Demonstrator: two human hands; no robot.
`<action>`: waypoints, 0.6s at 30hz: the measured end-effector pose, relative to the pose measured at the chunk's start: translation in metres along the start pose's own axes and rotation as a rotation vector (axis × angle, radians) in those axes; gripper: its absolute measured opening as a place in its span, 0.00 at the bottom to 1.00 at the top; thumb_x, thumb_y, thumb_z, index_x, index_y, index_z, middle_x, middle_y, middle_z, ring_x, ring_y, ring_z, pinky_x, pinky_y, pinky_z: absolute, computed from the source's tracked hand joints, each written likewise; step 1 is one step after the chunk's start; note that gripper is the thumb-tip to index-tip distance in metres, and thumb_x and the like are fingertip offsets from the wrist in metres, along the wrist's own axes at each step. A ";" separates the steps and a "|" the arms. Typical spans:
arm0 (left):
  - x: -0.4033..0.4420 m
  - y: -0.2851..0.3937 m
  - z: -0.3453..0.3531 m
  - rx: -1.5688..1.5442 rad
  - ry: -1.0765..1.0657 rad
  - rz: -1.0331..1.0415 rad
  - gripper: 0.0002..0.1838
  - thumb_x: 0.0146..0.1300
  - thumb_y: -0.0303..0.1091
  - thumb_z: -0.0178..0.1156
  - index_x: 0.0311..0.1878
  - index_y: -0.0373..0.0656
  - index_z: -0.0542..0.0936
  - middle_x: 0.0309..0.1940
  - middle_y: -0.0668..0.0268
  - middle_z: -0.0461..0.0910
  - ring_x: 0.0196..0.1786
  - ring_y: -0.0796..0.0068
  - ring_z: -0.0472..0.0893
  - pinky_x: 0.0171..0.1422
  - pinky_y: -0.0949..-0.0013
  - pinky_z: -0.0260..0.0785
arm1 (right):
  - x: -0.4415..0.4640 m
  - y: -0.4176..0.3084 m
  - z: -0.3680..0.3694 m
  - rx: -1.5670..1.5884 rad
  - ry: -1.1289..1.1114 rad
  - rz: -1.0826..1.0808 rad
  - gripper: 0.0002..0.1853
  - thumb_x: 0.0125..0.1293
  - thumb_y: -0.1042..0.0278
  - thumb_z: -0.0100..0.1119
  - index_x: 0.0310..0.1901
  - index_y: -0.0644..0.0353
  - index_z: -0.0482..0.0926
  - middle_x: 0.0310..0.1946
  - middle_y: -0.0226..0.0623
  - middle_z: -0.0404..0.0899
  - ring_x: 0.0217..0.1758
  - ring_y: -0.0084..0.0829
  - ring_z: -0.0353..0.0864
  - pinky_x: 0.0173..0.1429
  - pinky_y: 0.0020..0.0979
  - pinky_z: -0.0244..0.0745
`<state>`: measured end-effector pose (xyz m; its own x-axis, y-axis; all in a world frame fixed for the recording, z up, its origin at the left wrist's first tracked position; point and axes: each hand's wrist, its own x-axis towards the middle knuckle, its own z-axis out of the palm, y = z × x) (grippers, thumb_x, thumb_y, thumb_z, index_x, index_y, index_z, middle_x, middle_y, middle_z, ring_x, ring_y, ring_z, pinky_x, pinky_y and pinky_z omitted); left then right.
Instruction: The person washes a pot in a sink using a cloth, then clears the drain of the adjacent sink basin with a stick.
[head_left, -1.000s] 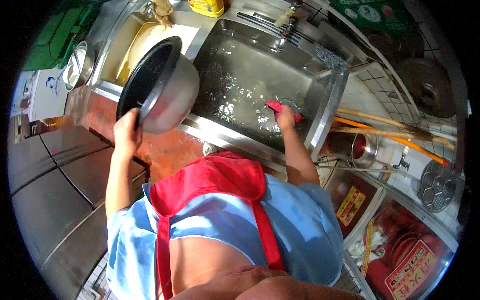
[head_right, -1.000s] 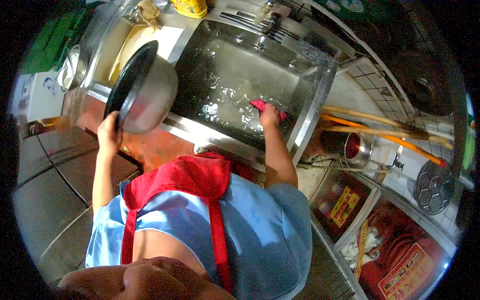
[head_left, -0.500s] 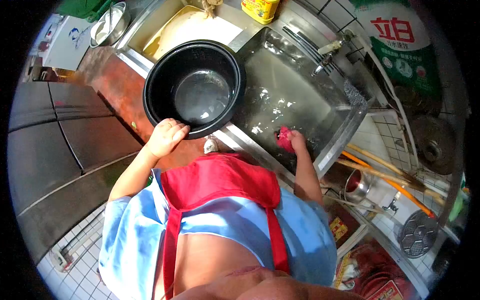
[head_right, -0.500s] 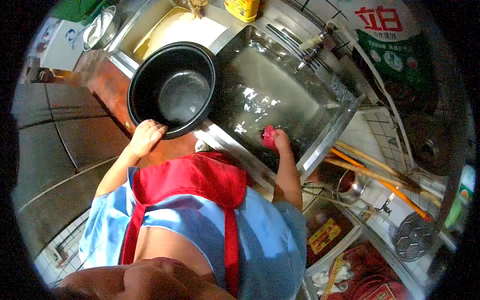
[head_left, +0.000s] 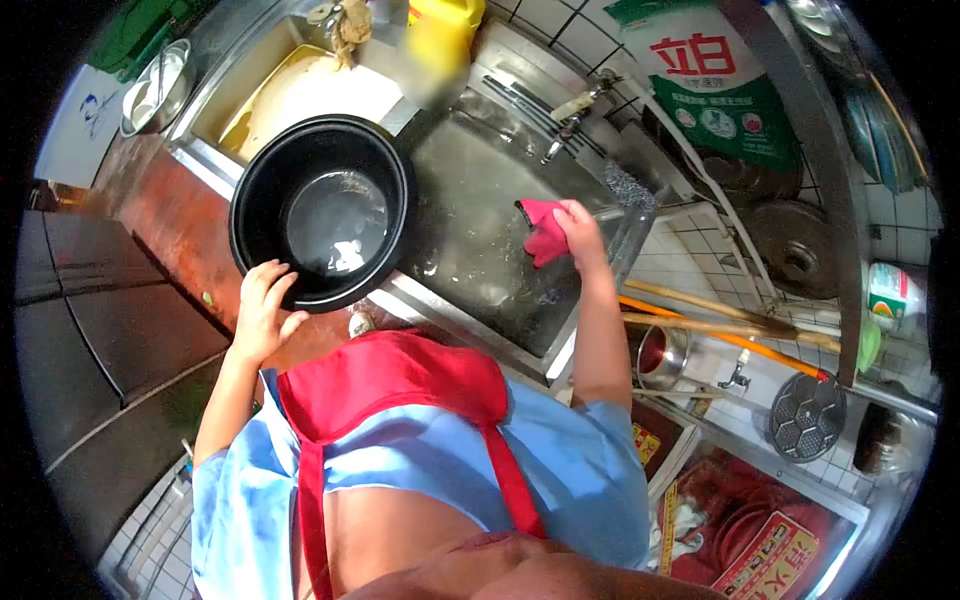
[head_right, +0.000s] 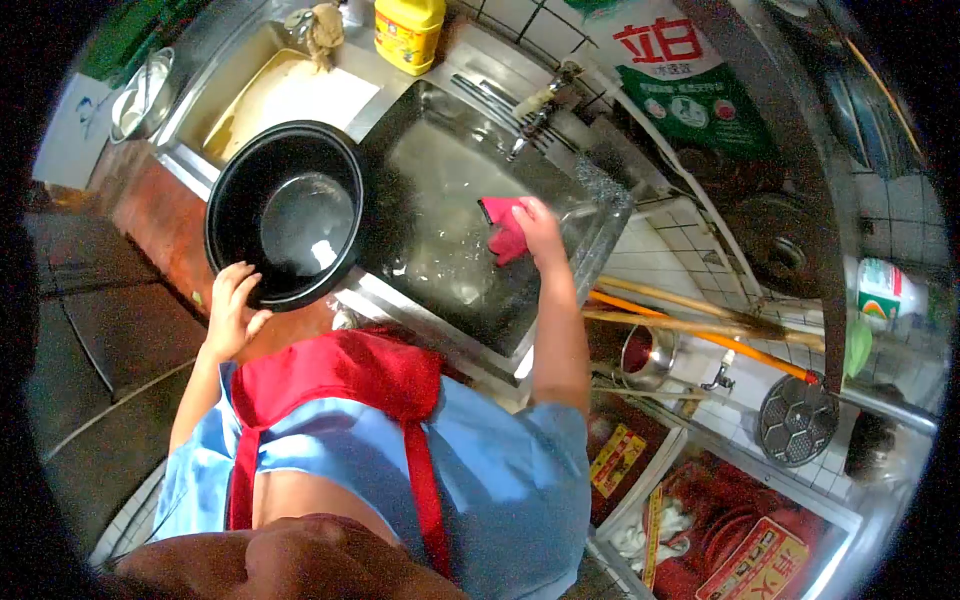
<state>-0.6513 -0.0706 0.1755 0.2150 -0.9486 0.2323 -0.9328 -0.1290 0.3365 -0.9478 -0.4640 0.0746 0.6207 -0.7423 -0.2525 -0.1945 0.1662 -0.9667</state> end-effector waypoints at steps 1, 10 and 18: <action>-0.003 -0.001 0.000 0.006 0.035 -0.030 0.28 0.41 0.40 0.61 0.46 0.38 0.69 0.47 0.56 0.66 0.53 0.54 0.64 0.57 0.56 0.54 | 0.002 -0.022 0.000 -0.053 -0.015 0.010 0.11 0.58 0.70 0.50 0.41 0.66 0.70 0.33 0.32 0.74 0.37 0.20 0.71 0.43 0.23 0.66; -0.031 -0.012 0.001 0.100 0.274 -0.352 0.23 0.47 0.30 0.57 0.48 0.38 0.67 0.50 0.55 0.64 0.55 0.56 0.62 0.59 0.59 0.52 | 0.033 -0.210 -0.017 -0.393 -0.046 -0.272 0.12 0.55 0.67 0.53 0.41 0.63 0.73 0.34 0.30 0.75 0.37 0.20 0.71 0.43 0.23 0.66; -0.044 -0.021 0.021 -0.042 0.354 -0.536 0.25 0.52 0.30 0.56 0.54 0.39 0.62 0.52 0.56 0.61 0.54 0.60 0.64 0.54 0.64 0.60 | 0.151 -0.236 -0.053 -1.025 0.402 -0.630 0.20 0.52 0.59 0.54 0.45 0.60 0.71 0.42 0.42 0.73 0.46 0.38 0.71 0.49 0.33 0.65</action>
<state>-0.6472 -0.0320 0.1393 0.7374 -0.6020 0.3063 -0.6586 -0.5405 0.5235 -0.8491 -0.6498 0.2665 0.5806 -0.6835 0.4424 -0.5589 -0.7297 -0.3938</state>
